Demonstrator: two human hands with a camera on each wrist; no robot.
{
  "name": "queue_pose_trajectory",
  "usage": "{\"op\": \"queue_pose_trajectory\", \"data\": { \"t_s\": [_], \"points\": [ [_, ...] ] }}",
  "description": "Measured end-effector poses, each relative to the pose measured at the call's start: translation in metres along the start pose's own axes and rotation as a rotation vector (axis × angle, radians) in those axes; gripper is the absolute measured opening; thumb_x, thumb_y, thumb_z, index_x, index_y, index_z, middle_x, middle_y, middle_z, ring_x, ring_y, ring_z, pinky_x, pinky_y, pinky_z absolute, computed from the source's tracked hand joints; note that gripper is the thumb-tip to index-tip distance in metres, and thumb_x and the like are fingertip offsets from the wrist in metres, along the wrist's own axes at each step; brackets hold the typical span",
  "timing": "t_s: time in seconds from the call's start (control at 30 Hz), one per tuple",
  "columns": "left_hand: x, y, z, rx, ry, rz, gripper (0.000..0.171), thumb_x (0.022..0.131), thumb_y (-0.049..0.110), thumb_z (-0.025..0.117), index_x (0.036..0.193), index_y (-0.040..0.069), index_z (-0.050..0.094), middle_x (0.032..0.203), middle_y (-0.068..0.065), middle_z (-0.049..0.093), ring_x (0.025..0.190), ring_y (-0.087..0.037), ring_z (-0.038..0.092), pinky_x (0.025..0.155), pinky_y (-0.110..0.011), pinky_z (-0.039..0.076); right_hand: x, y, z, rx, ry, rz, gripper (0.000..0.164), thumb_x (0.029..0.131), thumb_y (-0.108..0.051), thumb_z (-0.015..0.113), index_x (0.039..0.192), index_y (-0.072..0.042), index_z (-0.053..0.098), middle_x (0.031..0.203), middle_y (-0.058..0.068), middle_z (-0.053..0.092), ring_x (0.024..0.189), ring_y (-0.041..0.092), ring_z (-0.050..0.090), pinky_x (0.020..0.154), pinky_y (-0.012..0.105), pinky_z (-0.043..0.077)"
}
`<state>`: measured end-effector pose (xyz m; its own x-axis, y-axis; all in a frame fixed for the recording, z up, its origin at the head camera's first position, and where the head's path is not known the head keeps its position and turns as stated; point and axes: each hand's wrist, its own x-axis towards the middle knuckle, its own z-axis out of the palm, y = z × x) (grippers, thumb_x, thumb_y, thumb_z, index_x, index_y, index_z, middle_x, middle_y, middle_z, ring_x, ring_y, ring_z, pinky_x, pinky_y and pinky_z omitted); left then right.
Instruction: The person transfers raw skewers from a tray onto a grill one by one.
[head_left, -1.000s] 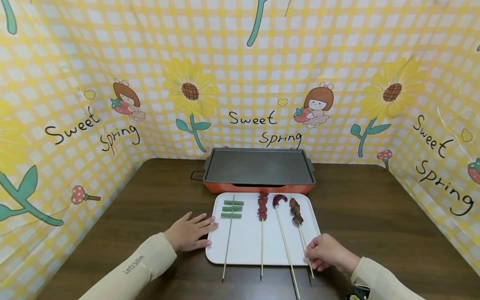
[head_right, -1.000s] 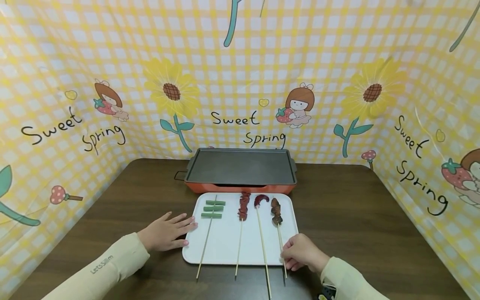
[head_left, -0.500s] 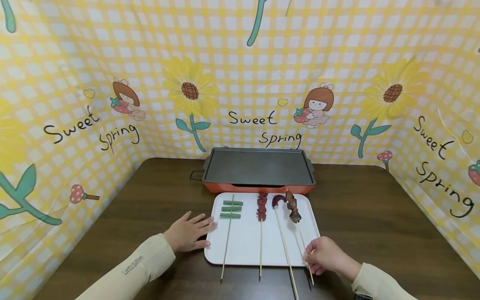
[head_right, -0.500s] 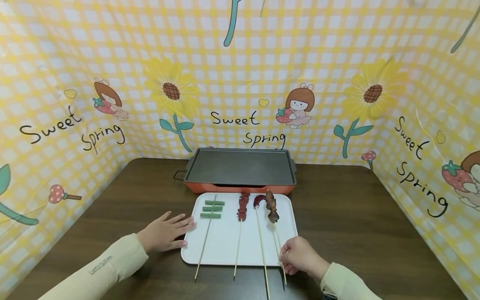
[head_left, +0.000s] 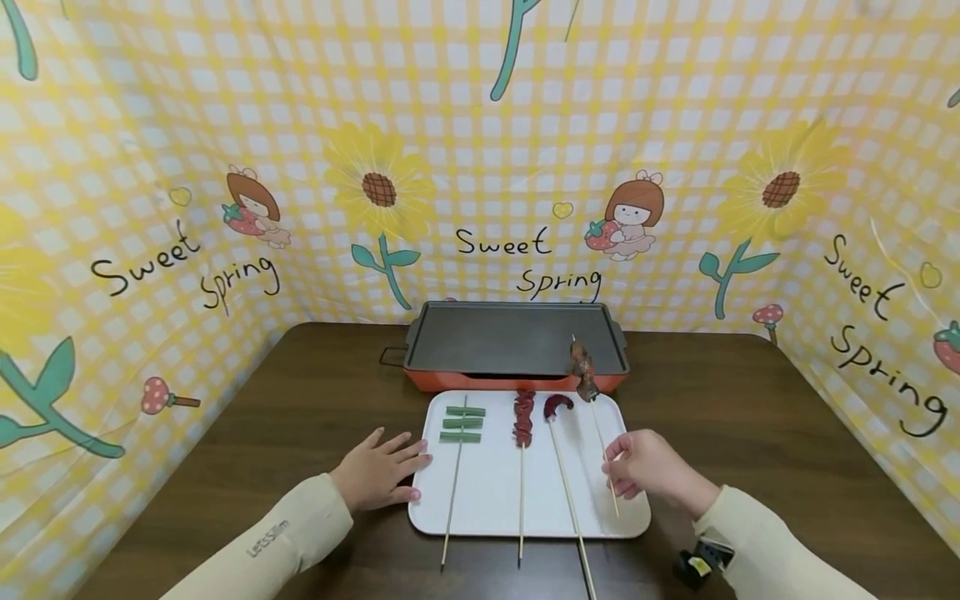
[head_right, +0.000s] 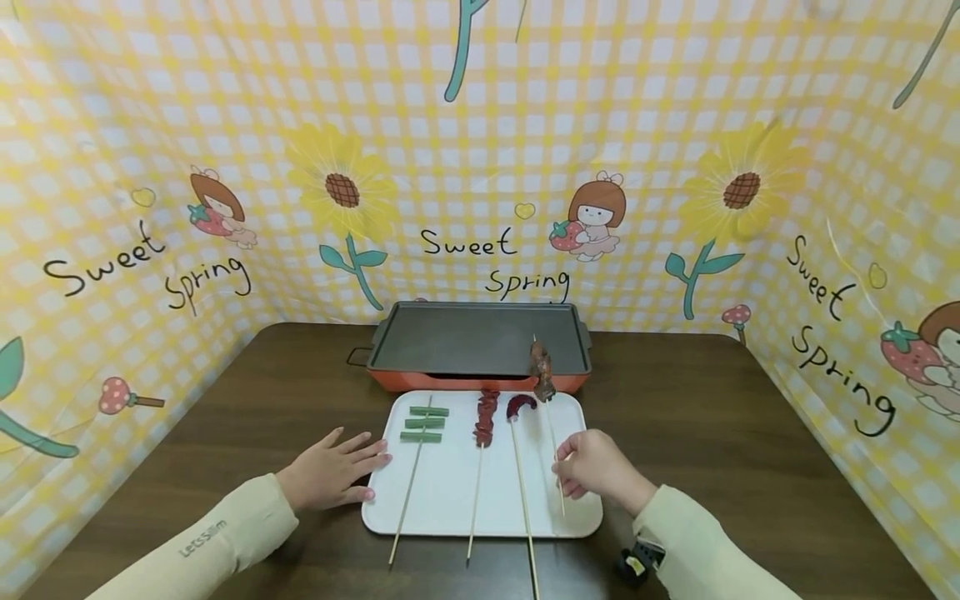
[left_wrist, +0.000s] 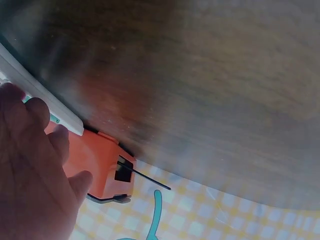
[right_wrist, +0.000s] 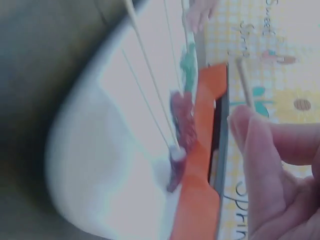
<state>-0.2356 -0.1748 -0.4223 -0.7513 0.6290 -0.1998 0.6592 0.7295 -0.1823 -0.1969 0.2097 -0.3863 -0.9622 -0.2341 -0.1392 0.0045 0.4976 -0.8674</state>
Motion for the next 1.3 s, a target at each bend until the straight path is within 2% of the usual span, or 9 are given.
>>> {"op": "queue_pose_trajectory", "data": {
  "t_s": [0.1,0.43,0.67,0.97,1.3],
  "points": [
    [0.0,0.002,-0.001,-0.004,-0.01,-0.008,0.062,0.094,0.055,0.045,0.143,0.017,0.047,0.147,-0.001,0.044,0.136,-0.025,0.038,0.107,-0.054,0.028,0.012,-0.006,-0.005,-0.002,0.03,0.011,0.004,0.084,0.007,0.061,0.083,0.008,0.057,0.062,0.01,0.064,0.05,0.013,0.059,0.05,0.031,0.054],
    [0.001,0.001,-0.001,0.083,0.007,0.009,0.062,0.094,0.056,0.043,0.143,0.019,0.047,0.146,0.001,0.046,0.135,-0.024,0.039,0.107,-0.053,0.029,0.065,-0.01,-0.033,0.001,0.106,0.033,0.007,0.088,0.005,0.058,0.083,0.01,0.059,0.064,0.007,0.064,0.052,0.011,0.06,0.052,0.027,0.053],
    [0.001,0.004,-0.003,0.107,-0.012,-0.001,0.063,0.093,0.058,0.043,0.143,0.02,0.047,0.146,0.003,0.046,0.135,-0.022,0.039,0.107,-0.051,0.029,0.092,-0.007,-0.048,0.007,0.158,0.036,0.013,0.09,0.004,0.055,0.089,0.015,0.062,0.067,0.01,0.066,0.053,0.011,0.061,0.056,0.032,0.055],
    [0.004,0.004,-0.005,0.137,-0.05,-0.032,0.064,0.092,0.059,0.044,0.145,0.023,0.045,0.147,0.006,0.044,0.137,-0.021,0.036,0.109,-0.05,0.027,0.11,-0.01,-0.049,-0.024,0.217,0.069,0.014,0.087,0.006,0.058,0.092,0.018,0.061,0.061,0.005,0.063,0.048,0.009,0.058,0.049,0.024,0.052],
    [0.004,0.004,-0.002,0.133,-0.031,-0.03,0.064,0.092,0.058,0.043,0.145,0.022,0.045,0.146,0.005,0.044,0.137,-0.021,0.037,0.108,-0.05,0.027,0.119,-0.008,-0.043,-0.044,0.214,0.11,0.015,0.085,0.005,0.058,0.089,0.019,0.062,0.052,0.002,0.058,0.044,0.008,0.055,0.047,0.024,0.051]
  ]
}}
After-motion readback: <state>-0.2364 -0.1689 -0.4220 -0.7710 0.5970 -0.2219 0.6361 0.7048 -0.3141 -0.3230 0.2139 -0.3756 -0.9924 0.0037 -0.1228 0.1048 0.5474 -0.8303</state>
